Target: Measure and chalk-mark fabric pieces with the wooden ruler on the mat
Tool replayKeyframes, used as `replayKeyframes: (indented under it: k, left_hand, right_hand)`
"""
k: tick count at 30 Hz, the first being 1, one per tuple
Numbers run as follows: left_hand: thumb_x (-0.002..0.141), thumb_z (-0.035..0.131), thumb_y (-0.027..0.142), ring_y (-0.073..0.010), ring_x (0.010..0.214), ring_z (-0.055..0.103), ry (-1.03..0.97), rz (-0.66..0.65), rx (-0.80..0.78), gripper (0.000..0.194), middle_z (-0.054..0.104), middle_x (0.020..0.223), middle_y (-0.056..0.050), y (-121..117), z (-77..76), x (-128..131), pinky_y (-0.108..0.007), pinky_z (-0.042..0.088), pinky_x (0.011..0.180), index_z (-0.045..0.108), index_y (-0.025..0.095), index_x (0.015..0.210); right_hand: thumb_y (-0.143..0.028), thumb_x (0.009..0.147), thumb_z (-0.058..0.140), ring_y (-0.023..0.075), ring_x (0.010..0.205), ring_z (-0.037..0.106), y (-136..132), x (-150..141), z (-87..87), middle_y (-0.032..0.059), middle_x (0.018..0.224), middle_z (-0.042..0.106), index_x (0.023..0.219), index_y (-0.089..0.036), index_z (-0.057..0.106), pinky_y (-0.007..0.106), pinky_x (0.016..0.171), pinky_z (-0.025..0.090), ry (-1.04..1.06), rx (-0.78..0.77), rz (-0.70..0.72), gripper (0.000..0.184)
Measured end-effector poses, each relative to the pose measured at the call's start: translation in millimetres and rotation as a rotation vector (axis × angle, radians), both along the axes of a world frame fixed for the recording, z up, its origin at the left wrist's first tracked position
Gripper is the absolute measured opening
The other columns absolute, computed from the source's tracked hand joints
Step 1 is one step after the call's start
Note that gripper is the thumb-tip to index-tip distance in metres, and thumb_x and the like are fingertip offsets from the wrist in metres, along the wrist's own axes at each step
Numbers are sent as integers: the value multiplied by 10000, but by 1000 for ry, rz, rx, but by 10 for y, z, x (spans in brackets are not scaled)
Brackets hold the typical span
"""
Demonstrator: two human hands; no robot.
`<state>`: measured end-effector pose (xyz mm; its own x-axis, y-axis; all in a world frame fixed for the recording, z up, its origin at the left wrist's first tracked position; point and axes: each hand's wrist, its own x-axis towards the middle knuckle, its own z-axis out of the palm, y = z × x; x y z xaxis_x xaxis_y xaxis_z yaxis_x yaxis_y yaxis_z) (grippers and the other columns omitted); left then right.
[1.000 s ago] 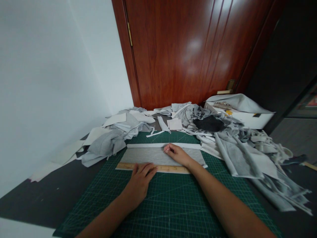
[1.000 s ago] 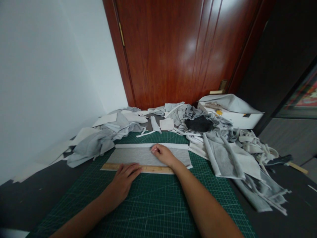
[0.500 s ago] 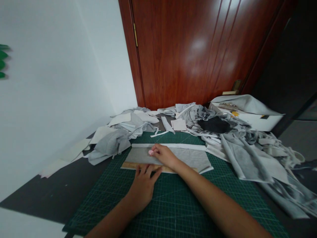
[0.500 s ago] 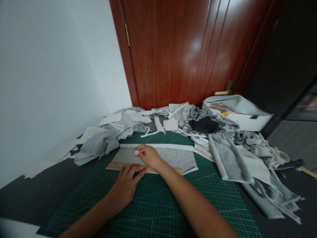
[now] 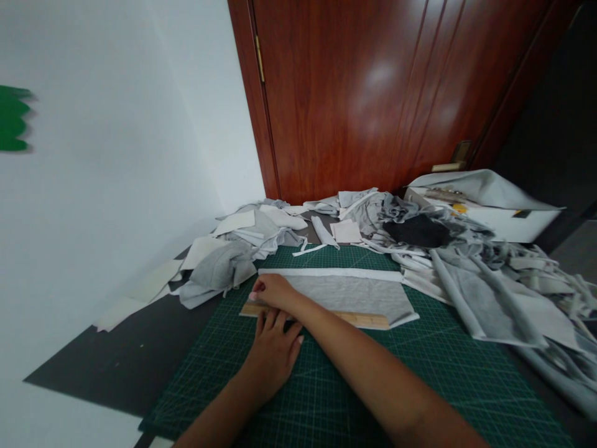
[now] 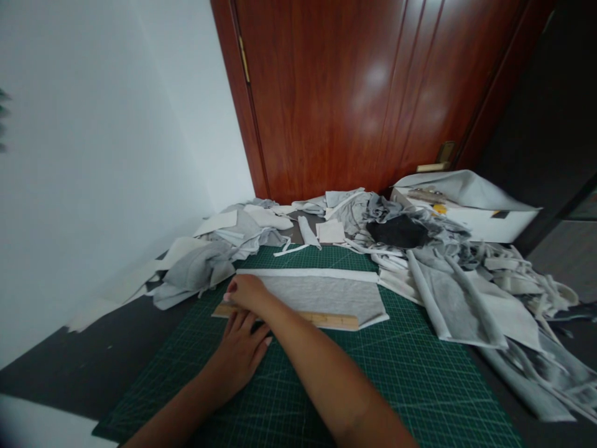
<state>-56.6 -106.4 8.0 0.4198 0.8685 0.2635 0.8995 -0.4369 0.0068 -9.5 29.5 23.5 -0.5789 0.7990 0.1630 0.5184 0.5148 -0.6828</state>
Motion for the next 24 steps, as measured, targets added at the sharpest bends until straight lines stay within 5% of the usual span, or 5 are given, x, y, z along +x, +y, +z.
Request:
replayKeyframes:
  k: [24]
  left_hand:
    - [902, 492, 212, -322, 1224, 382, -1, -7, -15, 292, 500, 1263, -93, 3, 36, 0, -615, 261, 1055, 607, 234, 1169]
  right_hand:
    - [-228, 767, 677, 142, 769, 594, -47, 15, 68, -1, 837, 677, 799, -197, 657, 231, 653, 382, -112, 89, 56, 49]
